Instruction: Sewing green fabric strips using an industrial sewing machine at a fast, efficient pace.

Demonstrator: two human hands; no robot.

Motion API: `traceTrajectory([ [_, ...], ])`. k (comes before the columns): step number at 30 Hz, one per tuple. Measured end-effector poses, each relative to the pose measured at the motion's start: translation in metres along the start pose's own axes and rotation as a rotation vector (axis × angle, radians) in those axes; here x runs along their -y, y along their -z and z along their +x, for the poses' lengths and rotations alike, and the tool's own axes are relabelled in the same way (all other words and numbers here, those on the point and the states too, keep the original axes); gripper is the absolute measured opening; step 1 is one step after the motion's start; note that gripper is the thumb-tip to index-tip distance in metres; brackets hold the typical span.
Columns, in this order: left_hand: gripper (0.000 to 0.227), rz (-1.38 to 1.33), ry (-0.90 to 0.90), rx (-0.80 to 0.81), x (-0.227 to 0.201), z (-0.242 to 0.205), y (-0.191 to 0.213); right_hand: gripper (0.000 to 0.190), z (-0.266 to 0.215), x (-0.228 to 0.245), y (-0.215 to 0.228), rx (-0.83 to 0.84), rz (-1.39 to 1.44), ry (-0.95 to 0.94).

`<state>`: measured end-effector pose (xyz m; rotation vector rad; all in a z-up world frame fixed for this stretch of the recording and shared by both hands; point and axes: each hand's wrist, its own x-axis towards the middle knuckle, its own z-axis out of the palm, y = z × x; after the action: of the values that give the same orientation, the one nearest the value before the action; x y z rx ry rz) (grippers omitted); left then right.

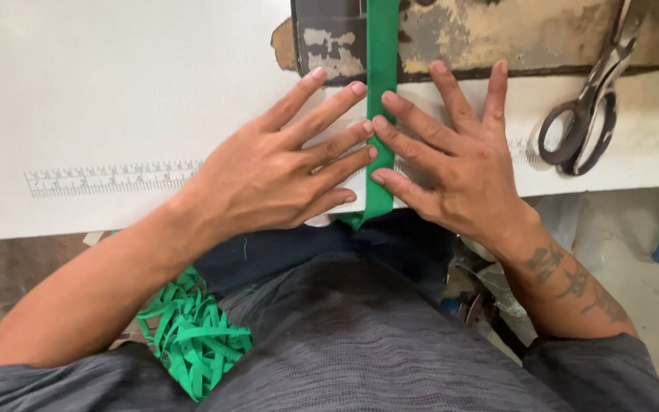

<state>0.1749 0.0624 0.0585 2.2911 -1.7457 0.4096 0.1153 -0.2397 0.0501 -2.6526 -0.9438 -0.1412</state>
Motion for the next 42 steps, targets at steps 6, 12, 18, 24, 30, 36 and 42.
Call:
traceTrajectory([
  [6, 0.057, 0.052, -0.006, 0.005, 0.029, 0.009, 0.001, 0.066, 0.021, -0.023, 0.006, 0.056, -0.050, 0.017],
  [12, 0.061, 0.184, -0.021, 0.035, 0.057, 0.012, -0.006, 0.068, 0.040, -0.044, 0.009, 0.067, -0.052, -0.012],
  [18, 0.057, 0.108, -0.012, -0.028, 0.073, 0.015, -0.013, 0.057, 0.056, -0.056, 0.008, -0.086, 0.023, 0.081],
  [24, 0.054, 0.069, 0.032, -0.038, 0.054, 0.020, -0.012, 0.060, 0.056, -0.058, 0.004, -0.054, -0.124, 0.055],
  [30, 0.023, -0.476, 0.535, -0.492, -0.130, -0.006, -0.011, 0.036, -0.008, 0.033, 0.034, -0.490, 0.288, -0.116],
  [36, 0.065, -0.558, 0.950, -0.465, -0.171, -0.019, -0.103, 0.020, -0.075, 0.105, -0.010, -0.470, 0.729, -0.613],
  [42, 0.013, -0.409, 0.720, -0.410, -0.219, 0.001, -0.072, 0.058, -0.082, 0.119, -0.010, -0.341, 0.885, -0.666],
])
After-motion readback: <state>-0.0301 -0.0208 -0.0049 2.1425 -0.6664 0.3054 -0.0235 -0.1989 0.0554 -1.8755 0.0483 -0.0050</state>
